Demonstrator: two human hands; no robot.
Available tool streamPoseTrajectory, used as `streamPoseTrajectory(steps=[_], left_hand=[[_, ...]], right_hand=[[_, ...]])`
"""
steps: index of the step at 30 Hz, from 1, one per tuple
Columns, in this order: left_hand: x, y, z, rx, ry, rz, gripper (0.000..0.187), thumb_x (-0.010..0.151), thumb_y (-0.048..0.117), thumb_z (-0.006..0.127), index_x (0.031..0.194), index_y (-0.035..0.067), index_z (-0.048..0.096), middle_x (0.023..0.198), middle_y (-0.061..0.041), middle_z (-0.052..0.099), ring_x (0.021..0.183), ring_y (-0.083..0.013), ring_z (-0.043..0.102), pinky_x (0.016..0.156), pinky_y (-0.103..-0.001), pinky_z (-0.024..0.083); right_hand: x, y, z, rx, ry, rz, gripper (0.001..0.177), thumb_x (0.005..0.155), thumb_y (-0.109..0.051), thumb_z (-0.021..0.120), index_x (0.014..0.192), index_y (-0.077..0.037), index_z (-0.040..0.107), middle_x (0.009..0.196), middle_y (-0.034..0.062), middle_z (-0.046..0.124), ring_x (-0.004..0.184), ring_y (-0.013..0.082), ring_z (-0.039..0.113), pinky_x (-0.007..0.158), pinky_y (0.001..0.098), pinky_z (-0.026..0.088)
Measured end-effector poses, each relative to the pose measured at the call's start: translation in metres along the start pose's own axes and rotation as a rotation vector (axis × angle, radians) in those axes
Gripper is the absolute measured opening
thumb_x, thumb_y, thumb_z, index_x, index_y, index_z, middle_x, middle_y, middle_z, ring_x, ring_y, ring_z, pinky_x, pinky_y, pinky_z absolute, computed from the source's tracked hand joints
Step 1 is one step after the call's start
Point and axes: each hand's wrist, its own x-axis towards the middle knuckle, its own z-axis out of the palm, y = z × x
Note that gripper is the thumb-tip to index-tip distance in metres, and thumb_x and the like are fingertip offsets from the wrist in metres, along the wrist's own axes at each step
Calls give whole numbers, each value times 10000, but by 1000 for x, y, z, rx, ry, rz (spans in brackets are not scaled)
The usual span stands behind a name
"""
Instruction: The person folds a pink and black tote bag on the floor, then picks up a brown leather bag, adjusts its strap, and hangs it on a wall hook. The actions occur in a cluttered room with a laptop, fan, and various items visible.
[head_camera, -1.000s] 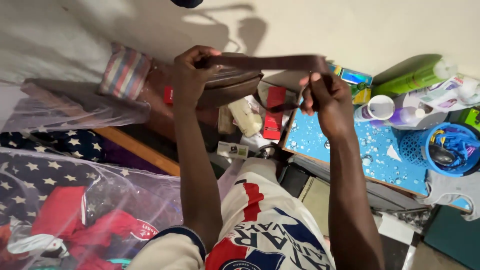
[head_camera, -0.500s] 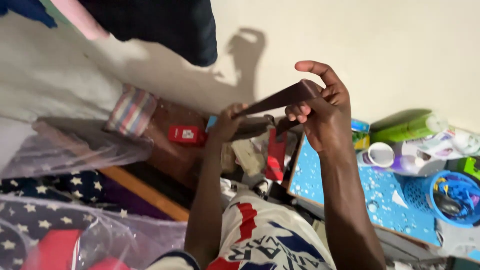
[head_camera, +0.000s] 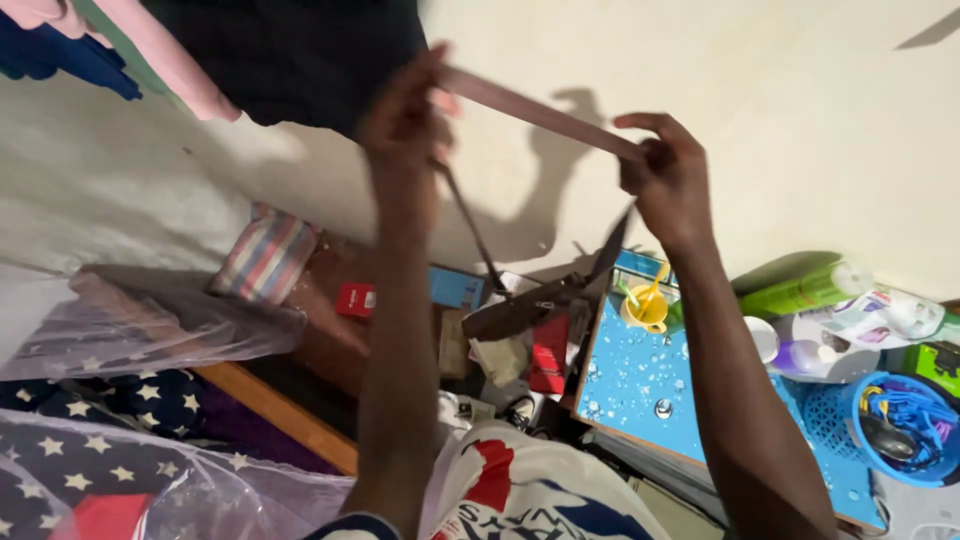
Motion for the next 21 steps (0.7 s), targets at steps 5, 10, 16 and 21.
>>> streamPoseTrajectory(steps=[5,10,16,21], left_hand=[[20,16,-8,409,-53,259,169,1091,86,744,1255,46,731,996,17,691,787,-12,546,679,-218,420],[8,1,23,603,-141,317,102,1085,117,771,1186,103,773,952,10,663,777,-32,540,669,-251,418],[-11,11,38,536,-137,164,270,1068,63,695,1332,121,710,914,25,656,681,-28,462,605,-238,381],[-7,27,31,423,-195,80,335,984,-86,677,1267,83,739,993,-4,721,704,-31,524,605,-207,420]], right_hand=[[-17,-14,-12,296,71,68,332,1025,44,580,1337,-56,631,753,-17,563,625,62,490,517,236,369],[-5,-63,-5,518,-17,29,229,1168,-120,581,1340,-12,688,672,-40,409,548,32,333,495,217,259],[-2,-107,6,407,-41,21,224,1102,-56,647,1317,-17,693,689,-50,442,528,33,335,459,218,241],[-13,-109,4,390,-37,-20,396,899,116,678,1251,-66,673,722,-16,595,533,60,467,461,238,338]])
